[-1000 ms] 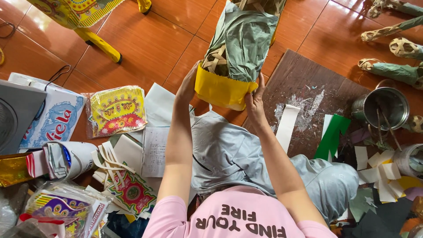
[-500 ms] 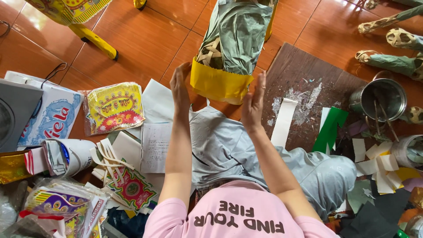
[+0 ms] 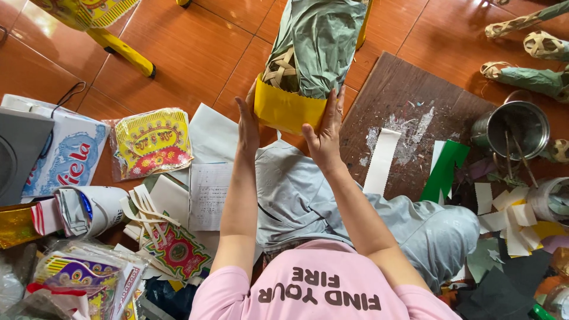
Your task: Applying colored paper and glue to a bamboo frame to construct a traditional craft figure.
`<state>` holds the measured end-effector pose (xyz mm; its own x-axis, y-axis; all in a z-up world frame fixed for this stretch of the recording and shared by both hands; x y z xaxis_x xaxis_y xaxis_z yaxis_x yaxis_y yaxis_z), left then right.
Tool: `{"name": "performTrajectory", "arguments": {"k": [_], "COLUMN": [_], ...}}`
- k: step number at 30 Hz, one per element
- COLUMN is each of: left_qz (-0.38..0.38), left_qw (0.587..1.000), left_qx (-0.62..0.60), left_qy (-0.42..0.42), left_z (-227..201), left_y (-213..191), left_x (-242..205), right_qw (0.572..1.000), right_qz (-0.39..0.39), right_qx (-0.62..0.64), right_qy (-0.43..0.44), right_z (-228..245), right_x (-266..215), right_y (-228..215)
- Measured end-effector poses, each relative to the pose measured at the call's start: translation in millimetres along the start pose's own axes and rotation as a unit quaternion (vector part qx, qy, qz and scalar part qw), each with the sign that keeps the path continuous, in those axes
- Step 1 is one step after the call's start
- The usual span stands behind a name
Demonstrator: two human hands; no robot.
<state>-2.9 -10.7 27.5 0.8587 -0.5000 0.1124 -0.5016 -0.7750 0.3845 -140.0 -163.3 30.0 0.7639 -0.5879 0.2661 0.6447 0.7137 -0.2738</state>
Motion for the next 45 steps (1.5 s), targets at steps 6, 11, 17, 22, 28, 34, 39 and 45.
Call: {"name": "performTrajectory", "arguments": {"k": [6,11,17,22,28,34,39,45], "left_qz": [-0.001,-0.018,-0.013,-0.02,-0.018,-0.054,-0.221,0.13], "left_qw": [1.0,0.999,0.999,0.998,0.994,0.986,0.954,0.944], "left_qx": [-0.012,0.025,0.039,0.049,0.102,0.152,0.204,0.213], "left_qy": [0.001,-0.009,-0.012,-0.036,-0.04,0.047,-0.004,-0.216], "left_z": [7,20,8,0,-14,51,80,199], "left_y": [-9,-21,-10,-5,6,-85,-80,58], "left_x": [7,11,6,6,2,-17,-99,-152], "right_qw": [0.992,0.979,0.994,0.992,0.987,0.983,0.878,0.837], "right_qz": [0.046,0.044,0.061,0.116,0.155,0.137,0.091,0.022], "right_qx": [0.115,0.198,0.084,0.057,0.032,0.106,-0.295,-0.319], "right_qy": [0.011,0.024,-0.043,-0.007,0.017,0.063,0.365,0.445], "right_z": [-16,-52,-56,-49,-40,-104,-283,-301], "right_x": [4,-9,-1,6,14,-13,-119,-148], "right_y": [-4,-14,-16,-34,-55,-110,-191,-179]}}
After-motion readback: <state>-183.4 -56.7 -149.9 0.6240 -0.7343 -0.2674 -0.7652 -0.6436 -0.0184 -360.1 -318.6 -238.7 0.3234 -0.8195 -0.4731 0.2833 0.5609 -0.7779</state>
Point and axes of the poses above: each hand's wrist, its own x-axis towards the middle knuckle, its own y-axis out of the palm, z = x × y, the point moved 1 cm from there along x, towards the middle knuckle, and after that the axes turned 9 degrees about y, right-handed, at the moved point
